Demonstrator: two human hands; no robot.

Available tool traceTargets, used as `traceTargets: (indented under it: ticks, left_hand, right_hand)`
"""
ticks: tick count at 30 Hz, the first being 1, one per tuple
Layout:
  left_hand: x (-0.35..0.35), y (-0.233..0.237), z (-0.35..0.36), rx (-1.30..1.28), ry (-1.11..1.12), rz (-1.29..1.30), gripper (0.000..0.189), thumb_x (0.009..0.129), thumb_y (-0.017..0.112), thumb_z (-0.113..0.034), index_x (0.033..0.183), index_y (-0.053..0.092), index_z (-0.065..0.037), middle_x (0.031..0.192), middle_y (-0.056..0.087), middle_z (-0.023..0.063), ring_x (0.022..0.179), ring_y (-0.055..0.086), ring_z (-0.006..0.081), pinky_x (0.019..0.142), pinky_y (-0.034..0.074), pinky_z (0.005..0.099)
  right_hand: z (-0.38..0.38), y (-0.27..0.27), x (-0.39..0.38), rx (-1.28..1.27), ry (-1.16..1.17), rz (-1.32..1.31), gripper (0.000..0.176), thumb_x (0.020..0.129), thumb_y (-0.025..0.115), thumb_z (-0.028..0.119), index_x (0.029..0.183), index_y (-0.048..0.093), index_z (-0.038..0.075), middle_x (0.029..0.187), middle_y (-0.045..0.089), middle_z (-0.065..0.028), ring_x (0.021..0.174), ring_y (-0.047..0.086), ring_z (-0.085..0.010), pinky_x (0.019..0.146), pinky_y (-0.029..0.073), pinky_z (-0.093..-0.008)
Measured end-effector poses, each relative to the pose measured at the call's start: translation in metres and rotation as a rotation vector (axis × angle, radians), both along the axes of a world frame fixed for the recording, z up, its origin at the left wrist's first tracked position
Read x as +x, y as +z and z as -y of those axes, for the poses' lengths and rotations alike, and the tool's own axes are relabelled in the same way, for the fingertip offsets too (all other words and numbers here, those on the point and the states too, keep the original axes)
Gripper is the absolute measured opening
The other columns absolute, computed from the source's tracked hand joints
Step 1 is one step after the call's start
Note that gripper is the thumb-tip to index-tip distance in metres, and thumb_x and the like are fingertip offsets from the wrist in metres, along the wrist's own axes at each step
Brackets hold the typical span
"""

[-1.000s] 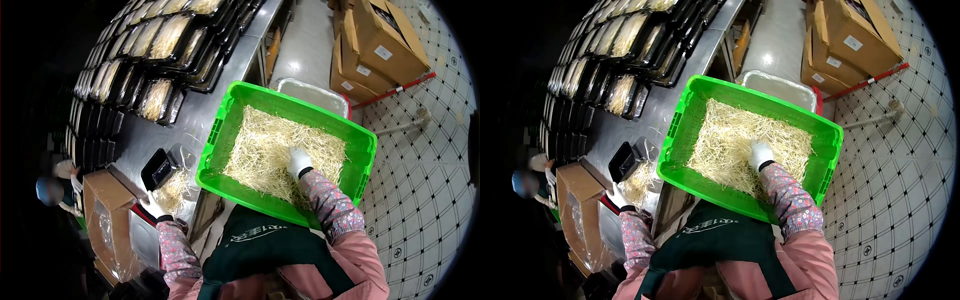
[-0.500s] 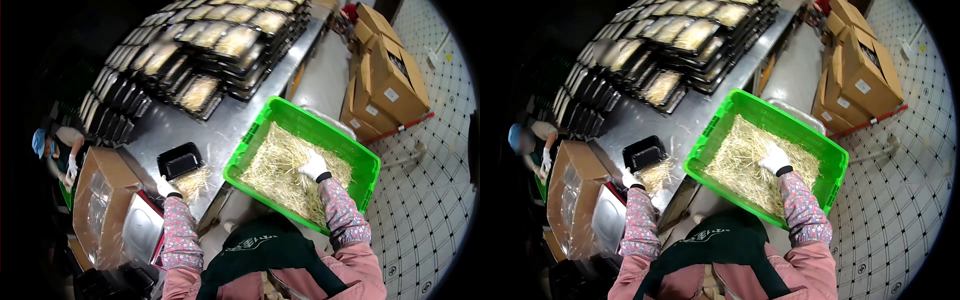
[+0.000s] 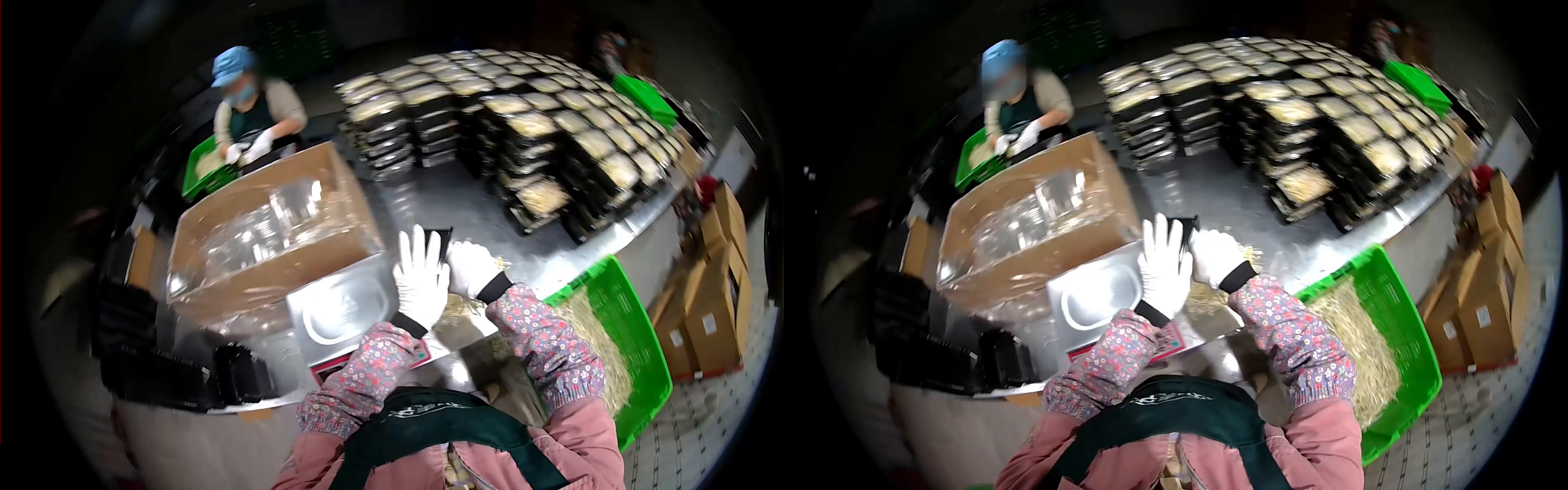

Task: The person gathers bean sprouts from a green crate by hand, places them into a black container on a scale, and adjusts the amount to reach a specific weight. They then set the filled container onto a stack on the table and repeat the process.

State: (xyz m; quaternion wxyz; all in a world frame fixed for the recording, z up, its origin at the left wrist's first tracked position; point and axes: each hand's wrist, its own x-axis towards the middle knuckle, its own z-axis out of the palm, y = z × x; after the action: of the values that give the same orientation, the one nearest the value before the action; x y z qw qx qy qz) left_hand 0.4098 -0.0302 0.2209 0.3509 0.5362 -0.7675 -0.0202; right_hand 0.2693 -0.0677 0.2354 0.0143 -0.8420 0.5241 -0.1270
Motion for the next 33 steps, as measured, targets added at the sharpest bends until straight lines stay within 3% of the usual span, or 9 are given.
traceTargets:
  ticks: [8, 10, 12, 15, 20, 26, 28, 31, 33]
  left_hand:
    - [0.153, -0.111, -0.023, 0.349, 0.088, -0.944, 0.059, 0.101, 0.051, -0.02, 0.15, 0.028, 0.003, 0.15, 0.037, 0.0257, 0.139, 0.038, 0.036, 0.115, 0.03, 0.04]
    - [0.173, -0.105, -0.028, 0.405, 0.289, -0.682, 0.069, 0.097, 0.058, -0.02, 0.151, 0.024, 0.004, 0.151, 0.034, 0.0267, 0.14, 0.036, 0.0379, 0.116, 0.028, 0.0414]
    - [0.187, -0.086, -0.027, -0.032, 0.274, -0.134, 0.076, 0.087, 0.062, -0.017, 0.149, 0.025, 0.007, 0.151, 0.033, 0.0285, 0.14, 0.034, 0.0414, 0.117, 0.025, 0.0456]
    - [0.19, -0.079, -0.018, 0.151, 0.183, 0.234, 0.07, 0.09, 0.057, -0.029, 0.147, 0.033, 0.005, 0.148, 0.04, 0.0256, 0.134, 0.042, 0.039, 0.112, 0.032, 0.0458]
    - [0.188, -0.098, -0.016, 0.154, 0.26, 0.248, 0.066, 0.091, 0.056, -0.03, 0.145, 0.037, 0.003, 0.142, 0.047, 0.0242, 0.125, 0.051, 0.0368, 0.11, 0.033, 0.0458]
    - [0.194, -0.082, -0.021, 0.189, 0.258, 0.192, 0.063, 0.093, 0.057, -0.03, 0.145, 0.039, 0.001, 0.143, 0.047, 0.0251, 0.131, 0.047, 0.0377, 0.109, 0.034, 0.0482]
    - [0.211, -0.068, -0.021, 0.19, 0.22, -0.188, 0.054, 0.091, 0.059, -0.013, 0.141, 0.043, 0.003, 0.143, 0.047, 0.0259, 0.135, 0.043, 0.0396, 0.113, 0.034, 0.0439]
    - [0.243, -0.044, -0.024, 0.114, 0.276, -0.258, 0.053, 0.091, 0.058, -0.009, 0.139, 0.044, 0.006, 0.141, 0.048, 0.0272, 0.136, 0.042, 0.0402, 0.116, 0.03, 0.0418]
    - [0.242, -0.037, -0.016, 0.101, 0.249, -0.27, 0.052, 0.092, 0.058, -0.012, 0.138, 0.045, 0.007, 0.14, 0.048, 0.0272, 0.134, 0.043, 0.0403, 0.115, 0.032, 0.042]
  right_hand:
    - [0.031, -0.041, 0.169, 0.051, 0.498, -0.066, 0.05, 0.066, 0.066, 0.007, 0.114, 0.056, 0.001, 0.089, 0.066, -0.016, 0.086, 0.066, -0.0343, 0.073, 0.054, -0.044]
    - [0.039, -0.062, 0.185, 0.064, 0.596, -0.083, 0.05, 0.067, 0.066, 0.009, 0.116, 0.057, 0.001, 0.089, 0.065, -0.0152, 0.086, 0.065, -0.0327, 0.072, 0.053, -0.0438]
    - [0.035, -0.076, 0.193, 0.034, 0.656, -0.065, 0.041, 0.068, 0.068, 0.01, 0.107, 0.057, 0.002, 0.091, 0.066, -0.0162, 0.087, 0.066, -0.034, 0.076, 0.054, -0.0434]
    - [0.047, -0.104, 0.204, 0.105, 0.585, -0.068, 0.046, 0.069, 0.072, 0.03, 0.104, 0.061, 0.002, 0.093, 0.065, -0.0184, 0.089, 0.065, -0.0344, 0.078, 0.053, -0.0436]
    - [0.079, -0.099, 0.18, 0.507, 0.866, 0.373, 0.073, 0.065, 0.083, 0.029, 0.125, 0.055, -0.001, 0.114, 0.064, -0.0224, 0.11, 0.061, -0.0367, 0.097, 0.049, -0.0416]
    - [0.099, -0.02, 0.093, 0.656, 0.746, 0.367, 0.065, 0.076, 0.076, 0.012, 0.137, 0.054, 0.008, 0.135, 0.058, -0.0143, 0.126, 0.053, -0.0273, 0.111, 0.037, -0.0369]
    - [0.114, -0.019, 0.059, 0.561, 0.699, 0.395, 0.064, 0.076, 0.077, 0.011, 0.136, 0.055, 0.007, 0.134, 0.058, -0.0135, 0.127, 0.052, -0.0262, 0.111, 0.037, -0.0366]
    - [0.121, -0.023, 0.029, 0.462, 0.496, 0.428, 0.07, 0.074, 0.082, 0.015, 0.136, 0.052, 0.004, 0.141, 0.051, -0.014, 0.131, 0.048, -0.0262, 0.112, 0.036, -0.036]
    - [0.122, -0.036, 0.037, 0.355, 0.494, 0.323, 0.095, 0.067, 0.088, 0.026, 0.146, 0.039, 0.003, 0.149, 0.041, -0.0201, 0.139, 0.038, -0.0344, 0.115, 0.031, -0.0392]
